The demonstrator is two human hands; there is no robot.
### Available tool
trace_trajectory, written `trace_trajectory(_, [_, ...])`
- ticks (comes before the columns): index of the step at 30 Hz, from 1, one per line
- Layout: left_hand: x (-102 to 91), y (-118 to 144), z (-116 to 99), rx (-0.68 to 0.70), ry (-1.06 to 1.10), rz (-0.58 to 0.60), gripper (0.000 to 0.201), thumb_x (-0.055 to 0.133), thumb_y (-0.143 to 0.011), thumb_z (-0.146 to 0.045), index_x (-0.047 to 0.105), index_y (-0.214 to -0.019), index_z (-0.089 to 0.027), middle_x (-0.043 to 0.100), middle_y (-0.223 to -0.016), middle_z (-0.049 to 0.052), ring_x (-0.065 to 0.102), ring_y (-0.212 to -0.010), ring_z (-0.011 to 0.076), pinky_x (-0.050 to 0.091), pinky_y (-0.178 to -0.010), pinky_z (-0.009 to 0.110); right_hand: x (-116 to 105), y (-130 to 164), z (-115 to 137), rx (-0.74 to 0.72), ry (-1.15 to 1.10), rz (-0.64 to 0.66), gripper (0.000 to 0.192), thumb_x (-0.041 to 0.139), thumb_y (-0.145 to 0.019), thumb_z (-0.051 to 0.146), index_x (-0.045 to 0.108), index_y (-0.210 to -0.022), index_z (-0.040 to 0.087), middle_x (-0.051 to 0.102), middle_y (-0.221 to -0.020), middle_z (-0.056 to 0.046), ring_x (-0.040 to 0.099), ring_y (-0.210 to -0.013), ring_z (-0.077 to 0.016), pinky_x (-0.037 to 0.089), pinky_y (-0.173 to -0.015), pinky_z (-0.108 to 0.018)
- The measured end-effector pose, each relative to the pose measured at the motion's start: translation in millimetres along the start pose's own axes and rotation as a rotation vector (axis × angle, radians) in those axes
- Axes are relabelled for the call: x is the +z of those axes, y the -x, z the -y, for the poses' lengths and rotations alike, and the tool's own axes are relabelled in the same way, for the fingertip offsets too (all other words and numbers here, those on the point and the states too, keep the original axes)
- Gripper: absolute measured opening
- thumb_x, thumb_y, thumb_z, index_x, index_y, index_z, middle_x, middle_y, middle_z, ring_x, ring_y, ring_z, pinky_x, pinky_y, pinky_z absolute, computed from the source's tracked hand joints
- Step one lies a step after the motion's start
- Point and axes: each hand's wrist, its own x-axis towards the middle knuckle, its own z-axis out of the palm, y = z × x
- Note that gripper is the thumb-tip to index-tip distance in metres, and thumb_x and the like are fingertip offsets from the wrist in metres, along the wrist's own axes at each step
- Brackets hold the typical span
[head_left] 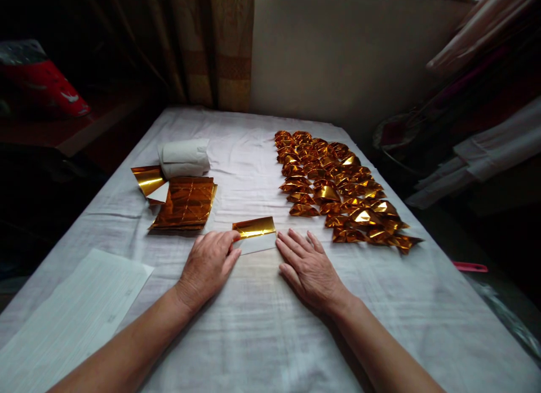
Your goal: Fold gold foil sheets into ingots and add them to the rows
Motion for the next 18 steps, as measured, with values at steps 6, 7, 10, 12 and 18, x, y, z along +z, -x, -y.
trace_trajectory(6, [-0.2, -0.2, 4.6, 0.002, 0.040, -0.001, 0.017, 0.052, -0.091, -0.022, 0.059, -0.107, -0.021, 0.070, -0.096, 0.005, 0.065, -0.090, 0.0227, 0.046, -0.079, 0.036, 0.8, -2.0, -1.9, 0.018, -0.015, -0.056, 0.043, 0.052, -0.096, 0.030, 0.055, -0.137, 0.021, 0.054, -0.144, -0.009, 0.044, -0.137, -0.0305, 0.029, -0.113, -0.056])
trace_trajectory(7, [-0.3, -0.3, 4.7, 0.000, 0.043, -0.003, 0.017, 0.052, -0.091, -0.022, 0.059, -0.106, -0.021, 0.070, -0.096, 0.005, 0.065, -0.090, 0.0226, 0.046, -0.079, 0.036, 0.8, -4.8, -2.1, 0.021, -0.038, -0.074, 0.040, 0.052, -0.095, 0.029, 0.058, -0.134, 0.022, 0.057, -0.141, -0.009, 0.046, -0.135, -0.0303, 0.031, -0.112, -0.056])
trace_trajectory(10, [-1.1, -0.8, 3.8, 0.003, 0.053, -0.018, 0.016, 0.055, -0.091, -0.027, 0.059, -0.105, -0.021, 0.071, -0.097, 0.005, 0.065, -0.089, 0.0222, 0.046, -0.079, 0.035, 0.1, -16.1, -2.6, 0.043, -0.149, -0.149, 0.031, 0.054, -0.094, 0.026, 0.064, -0.122, 0.023, 0.065, -0.130, -0.009, 0.055, -0.125, -0.0274, 0.040, -0.105, -0.049])
trace_trajectory(12, [-2.2, -1.5, 2.3, 0.002, 0.049, -0.024, 0.018, 0.060, -0.089, -0.032, 0.060, -0.104, -0.022, 0.071, -0.095, 0.004, 0.065, -0.087, 0.0221, 0.046, -0.078, 0.035, -0.2, -24.2, -1.7, 0.081, -0.221, -0.187, 0.030, 0.059, -0.090, 0.026, 0.064, -0.120, 0.022, 0.068, -0.124, -0.010, 0.060, -0.115, -0.0261, 0.046, -0.098, -0.045])
trace_trajectory(18, [-7.8, -5.0, -2.3, -0.047, 0.035, 0.060, 0.014, 0.070, -0.082, -0.031, 0.059, -0.084, -0.022, 0.067, -0.082, 0.000, 0.062, -0.080, 0.0210, 0.043, -0.071, 0.033, 2.8, -34.0, 1.0, 0.167, -0.263, -0.220, 0.045, 0.071, -0.078, 0.025, 0.061, -0.122, 0.022, 0.067, -0.119, -0.010, 0.060, -0.109, -0.0288, 0.047, -0.093, -0.047])
